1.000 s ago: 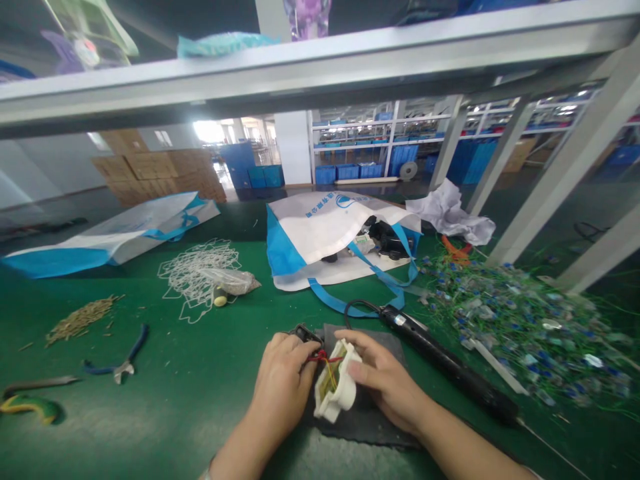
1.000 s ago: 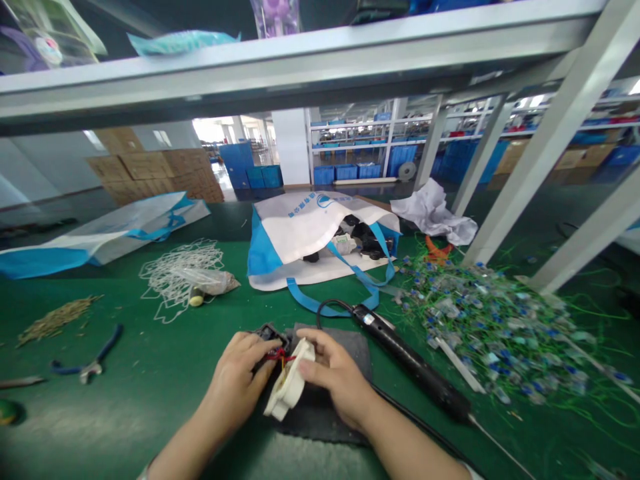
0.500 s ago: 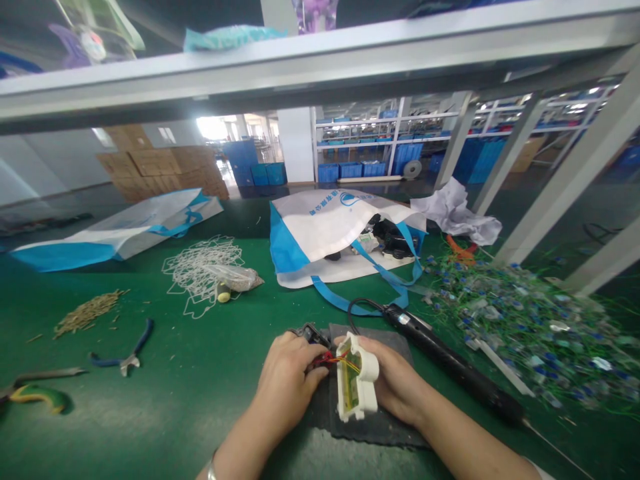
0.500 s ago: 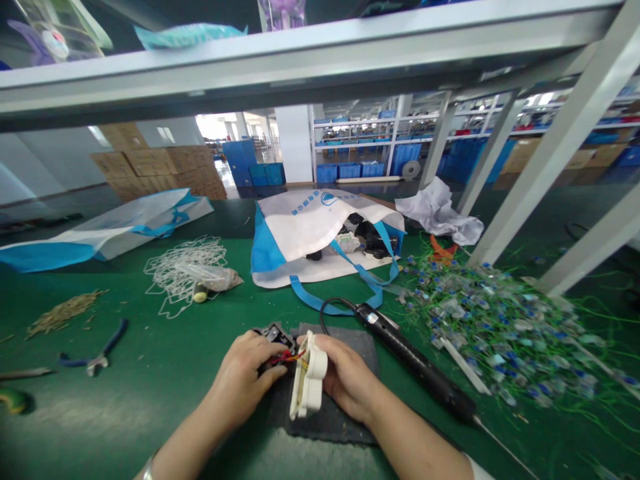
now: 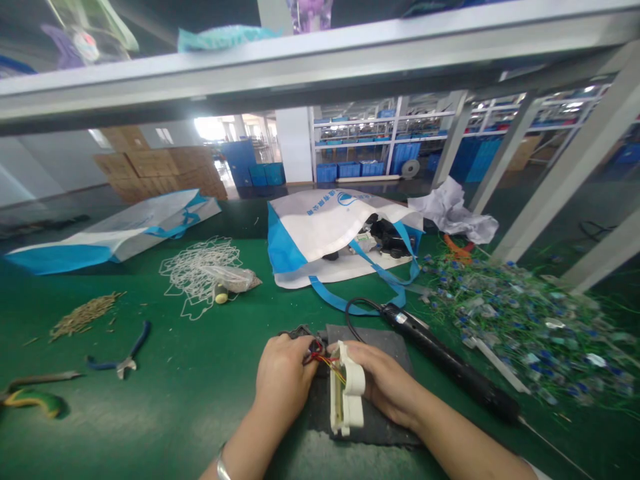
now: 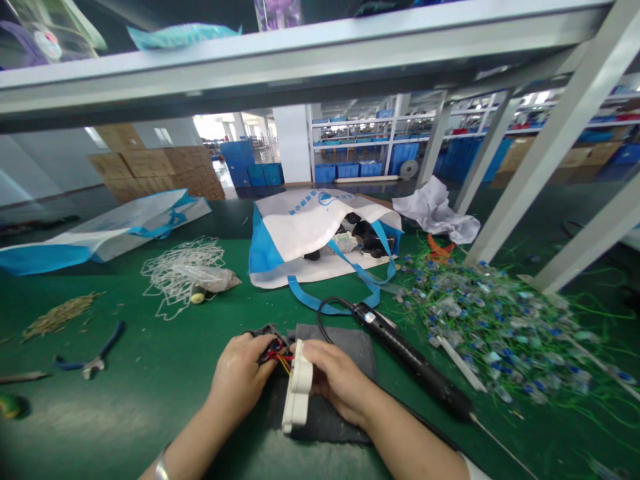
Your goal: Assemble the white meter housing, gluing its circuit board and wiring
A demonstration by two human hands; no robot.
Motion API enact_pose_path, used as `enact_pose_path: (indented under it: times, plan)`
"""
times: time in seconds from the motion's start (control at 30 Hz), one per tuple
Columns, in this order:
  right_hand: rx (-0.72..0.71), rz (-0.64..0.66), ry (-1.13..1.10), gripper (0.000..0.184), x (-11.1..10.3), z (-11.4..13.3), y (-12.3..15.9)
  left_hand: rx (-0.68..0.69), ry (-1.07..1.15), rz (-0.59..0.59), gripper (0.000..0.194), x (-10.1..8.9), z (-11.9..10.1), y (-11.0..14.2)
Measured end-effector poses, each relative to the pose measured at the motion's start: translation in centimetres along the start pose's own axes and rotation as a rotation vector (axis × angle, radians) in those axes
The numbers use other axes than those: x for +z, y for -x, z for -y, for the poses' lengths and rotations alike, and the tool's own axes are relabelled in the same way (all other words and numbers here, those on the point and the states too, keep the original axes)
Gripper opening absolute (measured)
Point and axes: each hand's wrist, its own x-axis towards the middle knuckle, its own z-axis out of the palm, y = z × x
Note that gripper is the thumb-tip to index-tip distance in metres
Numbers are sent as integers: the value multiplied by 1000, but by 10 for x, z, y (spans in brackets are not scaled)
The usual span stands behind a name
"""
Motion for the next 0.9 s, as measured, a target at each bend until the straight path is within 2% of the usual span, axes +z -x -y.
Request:
enact_pose_path:
  times: [0.2,0.47,0.57,0.63,0.77,0.9]
  plan:
    - [-24,-3,39,22,1,-4,-2,-120,250,74,22,0,6,-1]
    - [-30,-17,73,20,0,-7,-2,-85,594,237,21,-18,5,2]
    - [-34,-16,106,21,3,-5,0,-141,578,192,28,-16,2,3]
    - [-25,-19,116,21,5,-4,1,-165,536,163,25,-15,-1,3]
    - [-22,-7,118,22,4,-4,1,-99,540,140,15,-20,-3,5]
    - [-32,-8,120,21,2,-6,0,-35,546,160,18,-28,-3,8]
